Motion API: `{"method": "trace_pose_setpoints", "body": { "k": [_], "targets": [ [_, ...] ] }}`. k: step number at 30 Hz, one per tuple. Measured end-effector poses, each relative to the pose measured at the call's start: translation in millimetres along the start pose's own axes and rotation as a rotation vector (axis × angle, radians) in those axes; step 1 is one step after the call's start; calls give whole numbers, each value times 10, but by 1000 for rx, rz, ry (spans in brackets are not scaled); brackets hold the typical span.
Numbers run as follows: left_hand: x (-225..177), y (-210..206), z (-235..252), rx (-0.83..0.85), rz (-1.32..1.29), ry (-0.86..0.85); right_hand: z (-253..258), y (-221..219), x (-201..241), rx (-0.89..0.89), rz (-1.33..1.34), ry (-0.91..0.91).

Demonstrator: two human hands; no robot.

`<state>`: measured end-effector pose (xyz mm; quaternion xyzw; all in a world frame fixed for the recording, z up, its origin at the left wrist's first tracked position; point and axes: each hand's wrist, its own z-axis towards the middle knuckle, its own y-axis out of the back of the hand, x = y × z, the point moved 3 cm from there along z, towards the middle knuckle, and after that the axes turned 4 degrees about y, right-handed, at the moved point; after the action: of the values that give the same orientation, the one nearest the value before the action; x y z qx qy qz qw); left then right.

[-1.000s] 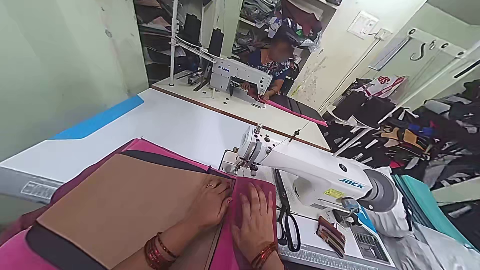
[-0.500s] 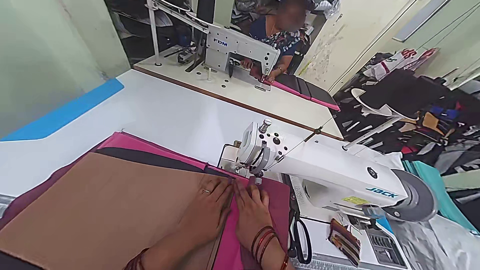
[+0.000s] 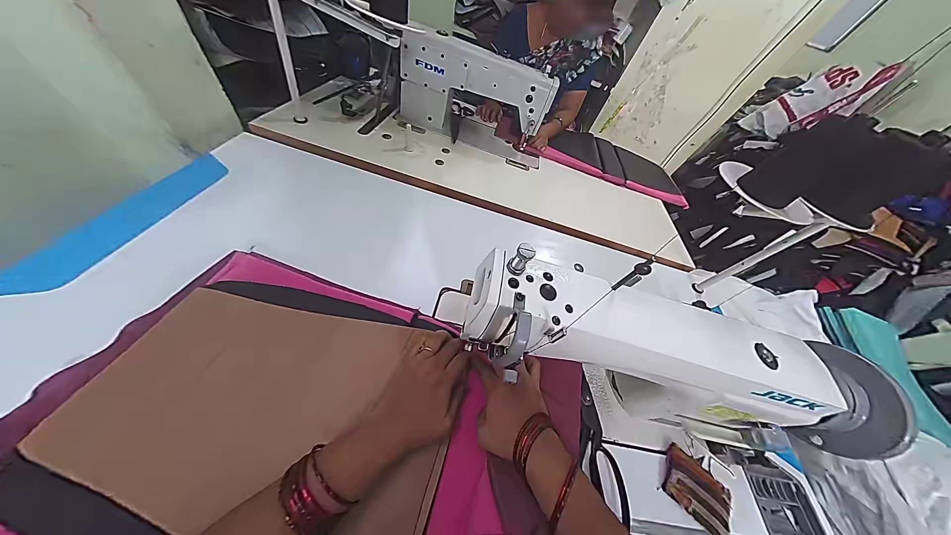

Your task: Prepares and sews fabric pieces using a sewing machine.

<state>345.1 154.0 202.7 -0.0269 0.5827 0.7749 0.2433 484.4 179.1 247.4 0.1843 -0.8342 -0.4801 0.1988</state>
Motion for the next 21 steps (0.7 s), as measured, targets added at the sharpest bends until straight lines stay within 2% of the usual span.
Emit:
{"method": "trace_pose_setpoints", "body": {
  "k": [4, 6, 8, 10, 12, 15, 21],
  "targets": [
    [8, 41, 19, 35, -58, 25, 7, 11, -10, -8, -23, 8],
    [-12, 52, -8, -23, -66, 13, -32, -9, -19, -39, -21, 36],
    [-31, 60, -40, -123, -57, -37, -75, -69, -38, -192, -13, 115],
    [-61, 64, -84, -116, -51, -38, -82, -127, -41, -293, -16, 168],
    [-103, 83, -121, -25, -39, -5, -74, -101, -23, -209, -30, 144],
    [-104, 65, -135, -31, -27, -1, -46, -40, 3, -96, -38, 108],
    [-98, 39, -65, -25, -48, 17, -11, 7, -43, -101, -29, 124]
  ]
}}
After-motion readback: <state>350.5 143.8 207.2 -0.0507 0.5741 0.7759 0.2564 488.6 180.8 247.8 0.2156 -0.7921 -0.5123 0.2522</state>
